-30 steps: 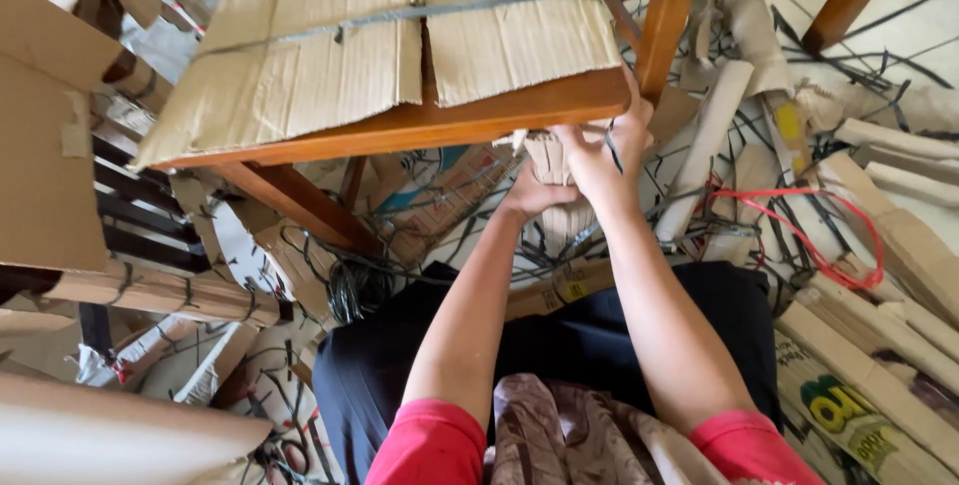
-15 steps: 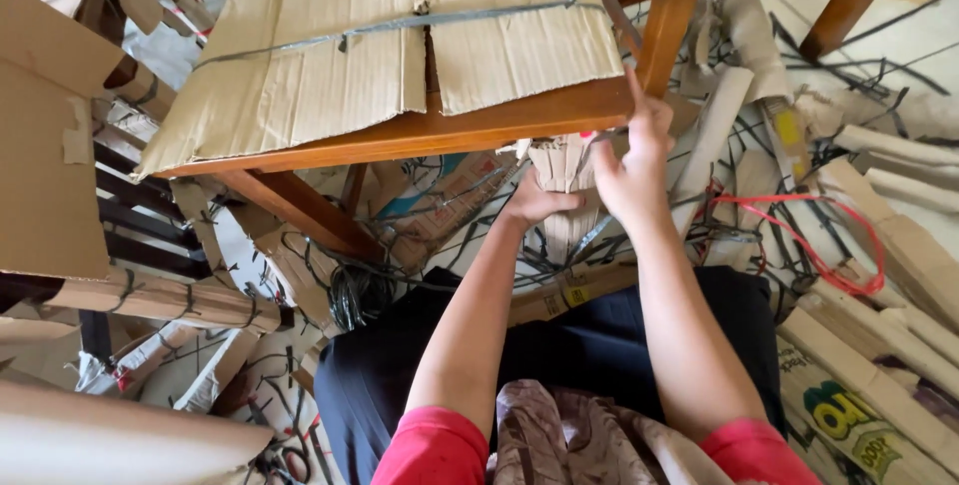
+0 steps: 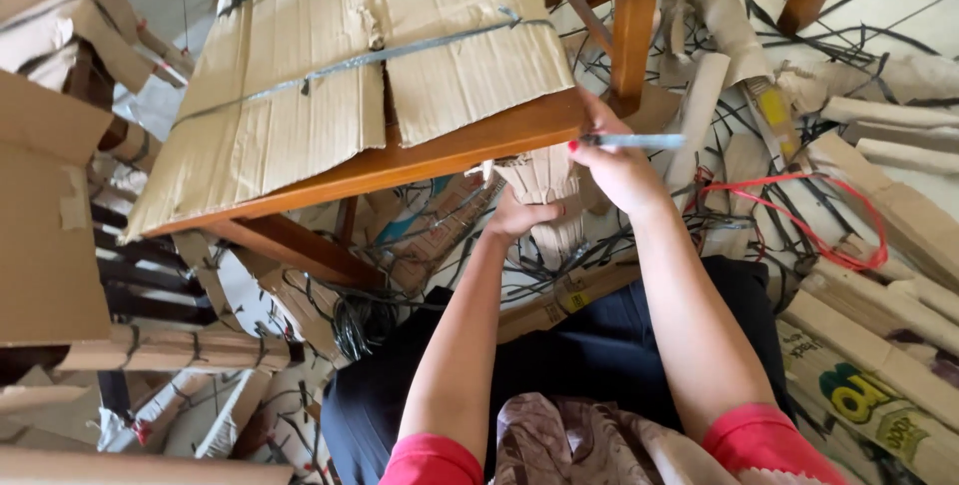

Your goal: Wrapping wooden furniture legs with cardboard and securing them with plastic ties.

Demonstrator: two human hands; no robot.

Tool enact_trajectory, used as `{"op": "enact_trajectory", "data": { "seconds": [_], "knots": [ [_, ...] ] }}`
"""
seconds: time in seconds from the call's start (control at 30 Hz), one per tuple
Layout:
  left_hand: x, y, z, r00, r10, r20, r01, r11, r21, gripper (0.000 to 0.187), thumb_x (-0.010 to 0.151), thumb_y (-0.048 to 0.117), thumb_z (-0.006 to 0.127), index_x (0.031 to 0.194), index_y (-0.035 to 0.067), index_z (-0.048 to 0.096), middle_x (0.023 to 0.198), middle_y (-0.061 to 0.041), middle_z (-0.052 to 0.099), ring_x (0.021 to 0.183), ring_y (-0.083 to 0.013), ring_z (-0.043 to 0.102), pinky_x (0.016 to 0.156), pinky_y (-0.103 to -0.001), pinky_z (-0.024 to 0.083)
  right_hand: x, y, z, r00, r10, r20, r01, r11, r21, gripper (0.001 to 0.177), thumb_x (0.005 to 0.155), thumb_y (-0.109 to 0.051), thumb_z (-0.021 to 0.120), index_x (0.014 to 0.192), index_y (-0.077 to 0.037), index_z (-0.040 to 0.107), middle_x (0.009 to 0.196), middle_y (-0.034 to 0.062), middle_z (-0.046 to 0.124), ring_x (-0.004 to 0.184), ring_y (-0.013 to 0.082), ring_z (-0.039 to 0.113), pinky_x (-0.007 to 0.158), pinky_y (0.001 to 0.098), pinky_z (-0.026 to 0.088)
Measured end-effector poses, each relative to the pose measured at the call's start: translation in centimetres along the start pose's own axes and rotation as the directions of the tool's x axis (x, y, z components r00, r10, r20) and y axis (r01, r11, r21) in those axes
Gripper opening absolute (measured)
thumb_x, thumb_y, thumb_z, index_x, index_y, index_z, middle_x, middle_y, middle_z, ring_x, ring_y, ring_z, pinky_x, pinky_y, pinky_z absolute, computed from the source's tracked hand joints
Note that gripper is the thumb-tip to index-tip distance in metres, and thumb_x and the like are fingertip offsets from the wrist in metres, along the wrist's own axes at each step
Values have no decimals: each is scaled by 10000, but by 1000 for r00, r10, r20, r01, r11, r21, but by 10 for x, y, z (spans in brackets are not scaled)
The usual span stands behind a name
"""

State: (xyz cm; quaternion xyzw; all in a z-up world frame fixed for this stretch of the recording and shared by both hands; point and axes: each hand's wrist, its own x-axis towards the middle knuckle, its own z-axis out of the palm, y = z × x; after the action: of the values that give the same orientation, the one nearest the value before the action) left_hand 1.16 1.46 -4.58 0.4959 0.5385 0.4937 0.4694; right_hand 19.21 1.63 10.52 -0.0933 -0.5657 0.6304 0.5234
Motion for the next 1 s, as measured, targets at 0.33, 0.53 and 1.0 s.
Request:
{"op": "enact_trajectory", "data": {
  "seconds": [0.33,0.53,1.0],
  "knots": [
    [-3,-6,-12,984,94,150,-95,995,-3,651,652,150,867,1248,79,616,1262,-105,655,1168,-273,615,1005,-443,554,58,26,-36,857,348,-380,-116,849,515,752,711,-293,890,1361,-15,635,950,33,703,907,182,647,831,276,531],
    [0,-20,-9,996,92,7,-92,994,62,840,534,19,969,1281,-98,604,1271,-263,646,1227,-302,562,1062,-548,456,35,45,-54,802,134,-582,-8,977,213,260,888,-299,867,840,-70,755,606,2,555,545,78,473,530,214,332],
    [5,-43,-30,993,90,77,-96,991,88,747,588,11,964,1242,-89,618,1257,-223,669,1184,-276,595,1076,-534,465,-12,-3,-77,937,298,-185,-329,929,-168,275,986,-196,651,722,-121,629,1107,194,740,1337,451,573,1194,712,169]
  ]
}}
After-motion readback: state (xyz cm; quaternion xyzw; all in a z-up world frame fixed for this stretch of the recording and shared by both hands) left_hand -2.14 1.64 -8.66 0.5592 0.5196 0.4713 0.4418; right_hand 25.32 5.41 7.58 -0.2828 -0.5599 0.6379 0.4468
